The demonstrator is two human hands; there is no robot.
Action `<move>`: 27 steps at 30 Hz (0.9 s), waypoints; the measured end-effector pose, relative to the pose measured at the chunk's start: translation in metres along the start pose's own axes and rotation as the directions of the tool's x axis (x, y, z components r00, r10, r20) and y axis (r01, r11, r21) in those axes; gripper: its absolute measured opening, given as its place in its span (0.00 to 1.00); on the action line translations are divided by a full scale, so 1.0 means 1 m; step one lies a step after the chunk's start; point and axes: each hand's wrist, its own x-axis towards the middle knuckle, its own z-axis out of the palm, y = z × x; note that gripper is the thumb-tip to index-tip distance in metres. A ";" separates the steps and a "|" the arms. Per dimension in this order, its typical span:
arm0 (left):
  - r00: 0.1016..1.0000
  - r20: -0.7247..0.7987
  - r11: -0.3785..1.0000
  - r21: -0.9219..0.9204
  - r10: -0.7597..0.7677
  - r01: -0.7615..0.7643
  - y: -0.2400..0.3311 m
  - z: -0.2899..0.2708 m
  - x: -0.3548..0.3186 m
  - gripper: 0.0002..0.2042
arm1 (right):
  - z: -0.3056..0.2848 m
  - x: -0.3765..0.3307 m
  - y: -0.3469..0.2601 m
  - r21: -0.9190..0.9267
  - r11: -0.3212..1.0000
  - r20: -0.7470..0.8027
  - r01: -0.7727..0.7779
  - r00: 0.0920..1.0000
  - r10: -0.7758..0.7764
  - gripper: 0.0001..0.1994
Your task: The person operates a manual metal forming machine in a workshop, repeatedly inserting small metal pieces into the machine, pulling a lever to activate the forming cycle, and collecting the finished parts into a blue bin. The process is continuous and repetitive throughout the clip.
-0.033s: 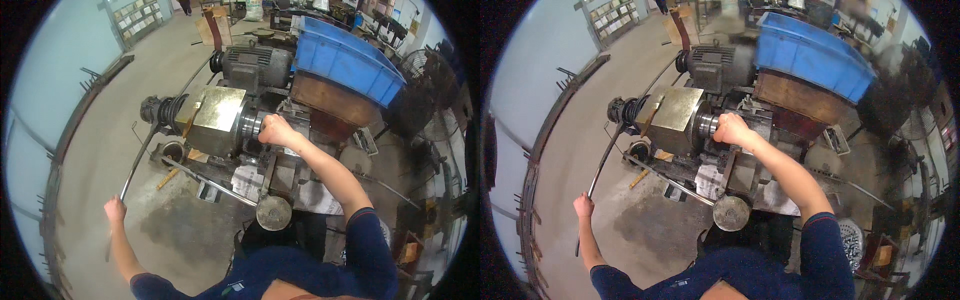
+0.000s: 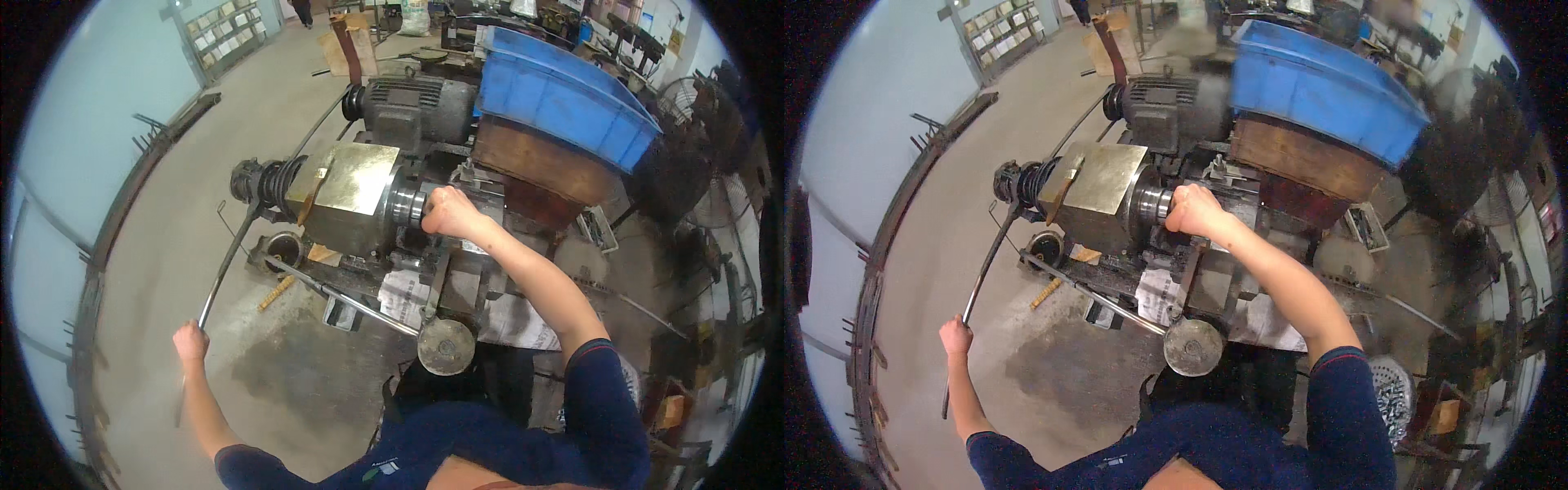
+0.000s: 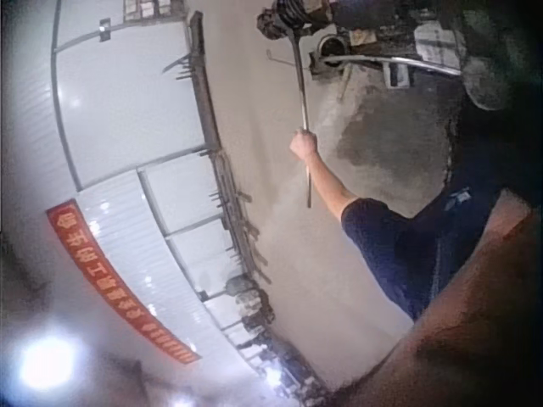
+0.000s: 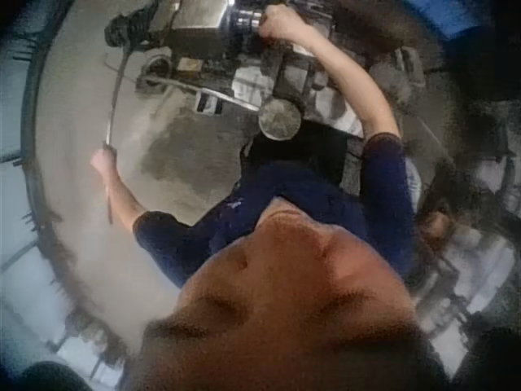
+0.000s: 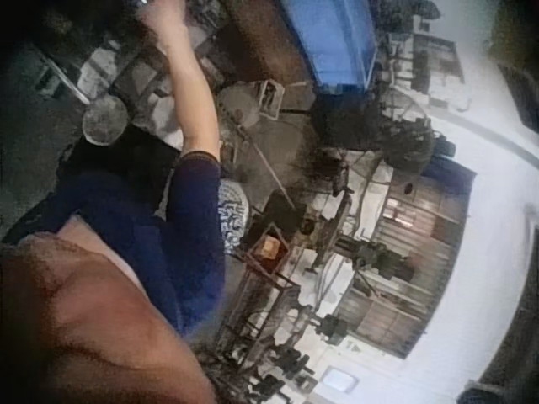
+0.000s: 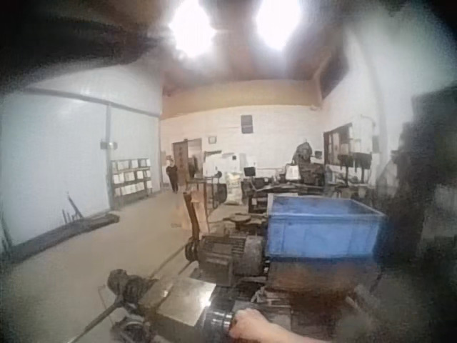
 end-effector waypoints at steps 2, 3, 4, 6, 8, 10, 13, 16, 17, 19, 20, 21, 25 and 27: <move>0.994 0.099 0.997 -0.038 -0.055 0.059 0.009 -0.008 0.002 0.05 | -0.008 -0.014 0.006 -0.038 0.995 -0.083 0.088 0.992 -0.091 0.11; 0.988 0.129 0.993 -0.074 -0.082 0.092 0.013 -0.013 0.005 0.07 | -0.015 -0.024 0.014 -0.040 0.987 -0.158 0.155 0.975 -0.159 0.10; 0.980 0.164 0.986 -0.098 -0.115 0.132 0.013 -0.023 0.004 0.09 | -0.020 -0.035 0.021 -0.041 0.973 -0.229 0.228 0.946 -0.231 0.09; 0.995 -0.024 0.946 -0.311 -0.100 0.087 0.041 -0.040 0.013 0.12 | -0.045 -0.067 0.036 -0.056 0.970 -0.289 0.237 0.926 -0.243 0.08; 0.885 -0.452 0.846 -0.511 -0.111 -0.155 0.098 -0.055 0.021 0.12 | -0.065 -0.103 0.072 -0.064 0.979 -0.362 0.191 0.910 -0.201 0.08; 0.871 -0.414 0.567 -0.798 -0.265 -0.206 0.150 -0.023 0.005 0.13 | -0.072 -0.144 0.113 -0.004 0.992 -0.452 0.127 0.884 -0.115 0.08; 0.929 0.335 0.664 -0.733 0.160 0.149 0.224 0.061 -0.011 0.26 | -0.082 -0.207 0.152 0.022 0.985 -0.417 -0.170 0.894 0.163 0.10; 0.856 0.422 0.873 -0.484 0.300 -0.068 0.295 0.083 -0.032 0.20 | -0.086 -0.272 0.181 0.085 0.922 -0.434 -0.378 0.819 0.375 0.12; 0.838 0.375 0.886 -0.396 0.397 -0.242 0.290 0.073 -0.028 0.17 | -0.087 -0.286 0.187 0.058 0.898 -0.430 -0.437 0.800 0.418 0.14; 0.738 0.266 0.783 -0.271 0.620 -0.560 0.276 0.061 -0.004 0.09 | -0.093 -0.314 0.206 0.071 0.771 -0.365 -0.633 0.703 0.610 0.13; 0.716 0.415 0.823 -0.196 0.562 -0.533 0.283 0.042 0.016 0.08 | -0.090 -0.329 0.223 0.061 0.707 -0.358 -0.704 0.646 0.674 0.13; 0.733 0.387 0.823 -0.161 0.560 -0.545 0.282 0.055 0.017 0.09 | -0.088 -0.344 0.246 0.001 0.678 -0.398 -0.735 0.621 0.675 0.13; 0.826 0.370 0.903 -0.240 0.425 -0.356 0.289 0.039 0.015 0.12 | -0.084 -0.416 0.330 -0.331 0.469 -0.436 -0.819 0.573 0.694 0.19; 0.872 0.344 0.882 -0.435 0.349 -0.181 0.263 0.026 0.010 0.14 | -0.082 -0.437 0.344 -0.370 0.389 -0.389 -0.843 0.521 0.760 0.21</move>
